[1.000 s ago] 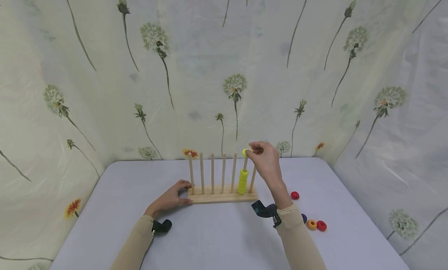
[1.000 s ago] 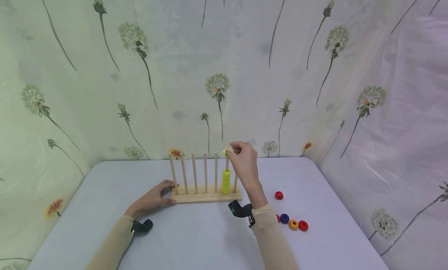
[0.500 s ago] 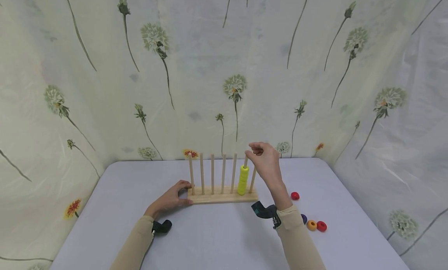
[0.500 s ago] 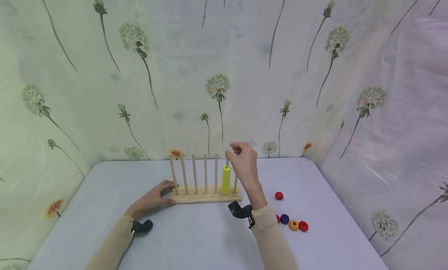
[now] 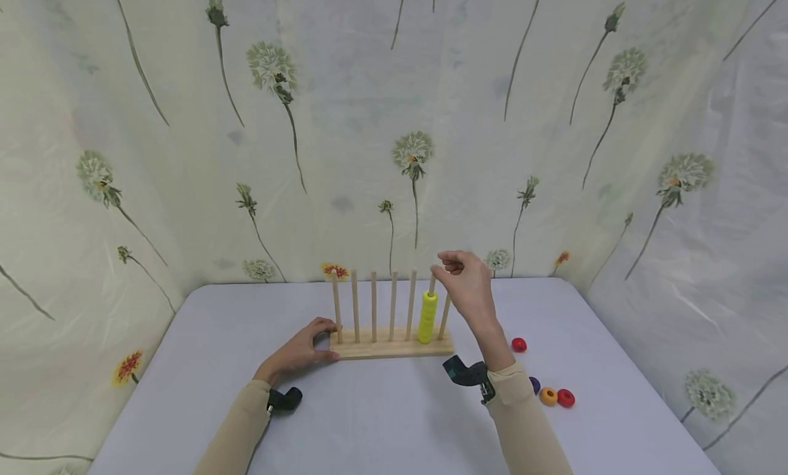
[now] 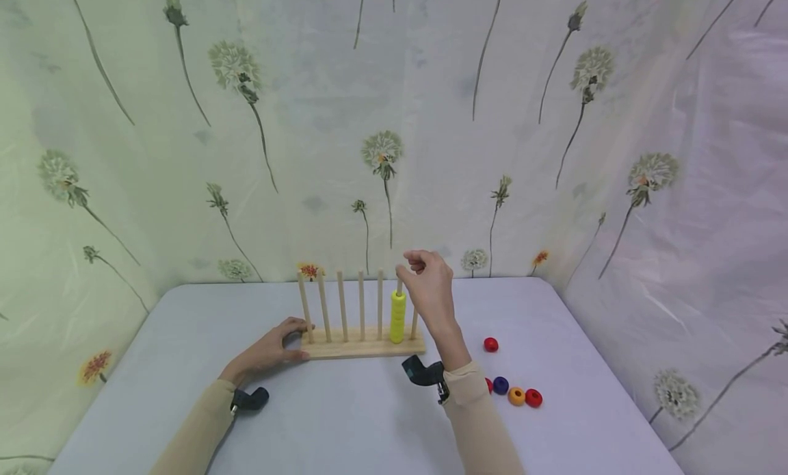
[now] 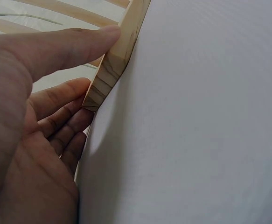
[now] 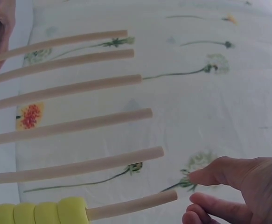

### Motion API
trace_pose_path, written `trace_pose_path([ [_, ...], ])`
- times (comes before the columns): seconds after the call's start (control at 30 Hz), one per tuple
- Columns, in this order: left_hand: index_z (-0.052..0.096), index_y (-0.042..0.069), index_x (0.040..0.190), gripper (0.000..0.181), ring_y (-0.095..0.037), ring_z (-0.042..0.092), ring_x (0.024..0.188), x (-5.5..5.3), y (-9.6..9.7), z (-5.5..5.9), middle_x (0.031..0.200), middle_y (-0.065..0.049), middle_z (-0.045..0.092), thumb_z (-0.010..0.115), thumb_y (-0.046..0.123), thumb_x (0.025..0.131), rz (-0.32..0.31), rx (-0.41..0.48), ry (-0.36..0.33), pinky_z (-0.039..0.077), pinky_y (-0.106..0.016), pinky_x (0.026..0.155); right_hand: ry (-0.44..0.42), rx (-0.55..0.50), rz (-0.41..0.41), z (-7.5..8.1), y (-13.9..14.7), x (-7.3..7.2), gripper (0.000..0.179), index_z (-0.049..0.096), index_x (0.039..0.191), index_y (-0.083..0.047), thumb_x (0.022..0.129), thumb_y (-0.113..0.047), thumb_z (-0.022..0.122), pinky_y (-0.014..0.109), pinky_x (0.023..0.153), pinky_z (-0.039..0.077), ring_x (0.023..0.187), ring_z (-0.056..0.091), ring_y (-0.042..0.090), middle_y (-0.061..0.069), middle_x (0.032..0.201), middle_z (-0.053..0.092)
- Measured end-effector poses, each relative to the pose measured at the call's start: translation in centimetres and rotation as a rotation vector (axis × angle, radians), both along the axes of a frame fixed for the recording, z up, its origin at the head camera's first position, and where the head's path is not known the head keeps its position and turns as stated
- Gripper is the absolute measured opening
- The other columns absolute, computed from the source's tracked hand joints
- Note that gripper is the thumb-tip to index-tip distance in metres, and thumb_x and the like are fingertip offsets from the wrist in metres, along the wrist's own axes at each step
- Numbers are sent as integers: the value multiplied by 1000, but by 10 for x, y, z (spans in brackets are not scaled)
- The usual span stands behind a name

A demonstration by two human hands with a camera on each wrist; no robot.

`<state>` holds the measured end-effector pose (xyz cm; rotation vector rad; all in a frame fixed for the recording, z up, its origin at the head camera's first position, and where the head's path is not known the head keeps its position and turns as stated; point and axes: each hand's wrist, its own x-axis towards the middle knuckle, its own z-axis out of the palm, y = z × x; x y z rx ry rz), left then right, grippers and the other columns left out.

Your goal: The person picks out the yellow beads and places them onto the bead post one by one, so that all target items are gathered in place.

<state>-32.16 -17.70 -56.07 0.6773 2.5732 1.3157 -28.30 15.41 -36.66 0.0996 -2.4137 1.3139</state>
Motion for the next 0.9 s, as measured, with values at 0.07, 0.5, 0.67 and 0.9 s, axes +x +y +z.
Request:
trace_pose_path([
  [0.07, 55, 7, 133, 66, -35, 35, 137, 0, 0, 0, 139, -9, 46, 80, 33, 78, -1, 0, 6, 26, -57, 113, 4, -14, 4, 0, 1, 0, 29, 67, 113, -5, 88, -21, 69, 38, 85, 52, 96, 60, 25, 14, 108, 65],
  [0.5, 55, 6, 133, 68, -34, 33, 139, 3, 2, 5, 139, -8, 46, 82, 33, 76, 27, 6, -30, 25, -56, 114, 10, -66, 44, 3, 17, 5, 30, 68, 112, -9, 88, -26, 72, 25, 81, 50, 94, 60, 19, 9, 104, 66],
  [0.67, 54, 5, 133, 68, -34, 34, 139, 3, 3, 5, 139, -9, 46, 81, 32, 77, 22, 7, -29, 25, -56, 114, -3, -55, 91, -1, 26, 11, 33, 68, 112, -10, 87, -31, 72, 18, 81, 48, 95, 60, 18, 8, 106, 66],
  [0.9, 54, 4, 133, 69, -34, 35, 138, 3, 3, 5, 139, -10, 46, 82, 32, 76, 24, -1, -20, 26, -56, 113, -40, -9, 134, -12, 41, 19, 34, 66, 116, -9, 88, -28, 71, 17, 83, 48, 96, 60, 17, 8, 112, 65],
])
